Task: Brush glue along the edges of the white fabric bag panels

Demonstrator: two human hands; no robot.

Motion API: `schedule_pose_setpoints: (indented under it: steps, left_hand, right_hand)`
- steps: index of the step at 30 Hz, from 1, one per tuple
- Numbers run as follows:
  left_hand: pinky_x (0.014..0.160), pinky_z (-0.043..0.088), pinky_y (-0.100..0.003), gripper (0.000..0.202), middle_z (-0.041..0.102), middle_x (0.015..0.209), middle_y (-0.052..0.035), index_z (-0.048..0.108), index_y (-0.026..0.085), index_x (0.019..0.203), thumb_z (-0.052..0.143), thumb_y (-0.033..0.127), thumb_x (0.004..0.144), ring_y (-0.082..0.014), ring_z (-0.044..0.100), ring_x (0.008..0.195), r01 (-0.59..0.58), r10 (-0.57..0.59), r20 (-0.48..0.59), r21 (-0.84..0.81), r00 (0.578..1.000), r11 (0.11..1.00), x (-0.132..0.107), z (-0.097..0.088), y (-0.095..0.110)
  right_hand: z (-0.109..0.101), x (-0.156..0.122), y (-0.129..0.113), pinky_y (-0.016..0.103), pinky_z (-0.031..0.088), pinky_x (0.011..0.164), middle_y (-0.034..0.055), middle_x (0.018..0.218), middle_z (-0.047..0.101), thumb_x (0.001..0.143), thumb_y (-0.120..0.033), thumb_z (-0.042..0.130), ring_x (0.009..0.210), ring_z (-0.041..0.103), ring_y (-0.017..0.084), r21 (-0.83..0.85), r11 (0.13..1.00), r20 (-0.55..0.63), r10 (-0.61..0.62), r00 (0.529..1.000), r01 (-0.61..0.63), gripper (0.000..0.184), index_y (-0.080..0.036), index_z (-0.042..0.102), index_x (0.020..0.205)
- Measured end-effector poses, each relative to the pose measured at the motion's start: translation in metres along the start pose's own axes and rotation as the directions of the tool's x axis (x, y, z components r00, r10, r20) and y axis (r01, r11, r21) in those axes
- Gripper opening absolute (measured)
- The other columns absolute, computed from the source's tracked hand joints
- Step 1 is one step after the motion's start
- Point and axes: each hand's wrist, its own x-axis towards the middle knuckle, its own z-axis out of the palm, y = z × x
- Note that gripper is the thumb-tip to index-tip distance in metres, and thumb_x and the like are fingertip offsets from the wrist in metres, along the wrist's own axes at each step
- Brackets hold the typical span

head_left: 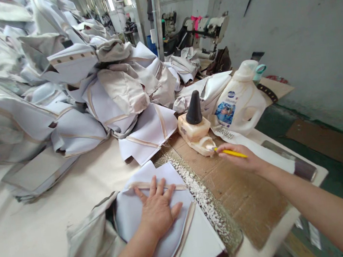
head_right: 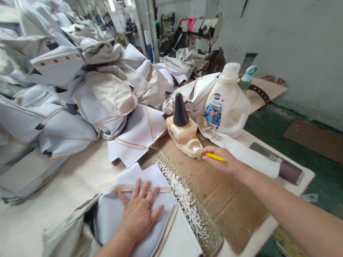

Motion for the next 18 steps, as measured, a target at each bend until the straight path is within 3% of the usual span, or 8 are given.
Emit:
schedule_pose_setpoints:
  steps: [2, 4, 8, 11, 16, 18]
  left_hand:
    - [0.089, -0.02, -0.07, 0.054, 0.03, 0.145, -0.0023, 0.045, 0.038, 0.128, 0.037, 0.062, 0.081, -0.0362, 0.005, 0.136, 0.0, 0.0, -0.003, -0.01, 1.0, 1.0, 0.0, 0.0, 0.0]
    - [0.089, -0.021, -0.07, 0.054, 0.031, 0.144, -0.0026, 0.045, 0.038, 0.128, 0.038, 0.062, 0.081, -0.0355, 0.006, 0.136, -0.003, 0.003, -0.018, -0.011, 1.0, 1.0, 0.0, 0.002, -0.001]
    - [0.088, -0.021, -0.07, 0.052, 0.033, 0.143, -0.0036, 0.046, 0.039, 0.127, 0.038, 0.062, 0.081, -0.0348, 0.007, 0.136, -0.015, 0.015, -0.048, -0.004, 0.999, 1.0, 0.0, 0.006, -0.002]
    - [0.087, -0.021, -0.071, 0.053, 0.034, 0.143, -0.004, 0.046, 0.038, 0.127, 0.038, 0.062, 0.081, -0.0349, 0.008, 0.136, -0.023, 0.023, -0.055, -0.002, 0.998, 1.0, 0.0, 0.006, -0.003]
    - [0.089, -0.021, -0.069, 0.055, 0.031, 0.144, -0.0037, 0.046, 0.037, 0.128, 0.039, 0.063, 0.08, -0.0354, 0.007, 0.136, 0.002, -0.002, -0.011, -0.039, 1.0, 0.999, -0.003, 0.002, -0.001]
    - [0.089, -0.022, -0.069, 0.055, 0.032, 0.144, -0.0035, 0.046, 0.038, 0.127, 0.041, 0.063, 0.079, -0.0354, 0.007, 0.136, -0.002, 0.001, -0.009, -0.058, 1.0, 0.998, -0.004, 0.001, 0.0]
  right_hand:
    - [-0.001, -0.011, -0.002, 0.027, 0.043, 0.062, 0.0021, 0.078, 0.063, 0.071, -0.043, 0.057, 0.07, 0.057, 0.019, -0.005, 1.0, 0.072, 0.021, 0.997, -0.02, 0.027, -0.018, 0.063, 0.079]
    - [-0.004, -0.015, -0.004, 0.026, 0.042, 0.059, 0.0013, 0.073, 0.061, 0.073, -0.045, 0.057, 0.066, 0.056, 0.019, -0.015, 0.999, 0.072, 0.052, 0.996, -0.051, 0.028, -0.018, 0.062, 0.077]
    - [-0.005, -0.007, -0.001, 0.027, 0.043, 0.064, 0.0014, 0.065, 0.059, 0.08, -0.048, 0.051, 0.066, 0.055, 0.019, 0.017, 0.999, -0.094, 0.046, 0.994, -0.044, 0.033, -0.017, 0.058, 0.071]
    - [-0.001, 0.001, 0.002, 0.029, 0.044, 0.067, 0.0021, 0.07, 0.062, 0.08, -0.046, 0.049, 0.068, 0.057, 0.019, 0.04, 0.996, -0.206, 0.084, 0.975, -0.078, 0.031, -0.017, 0.06, 0.083]
    - [0.0, -0.007, -0.001, 0.031, 0.046, 0.067, 0.0034, 0.081, 0.066, 0.074, -0.043, 0.056, 0.075, 0.06, 0.023, -0.089, 0.996, -0.076, 0.001, 0.997, -0.008, 0.028, -0.019, 0.065, 0.088]
    - [-0.001, -0.009, 0.004, 0.032, 0.046, 0.073, 0.0041, 0.085, 0.066, 0.074, -0.041, 0.059, 0.081, 0.06, 0.024, -0.106, 0.994, -0.089, -0.031, 0.996, 0.022, 0.026, -0.02, 0.066, 0.088]
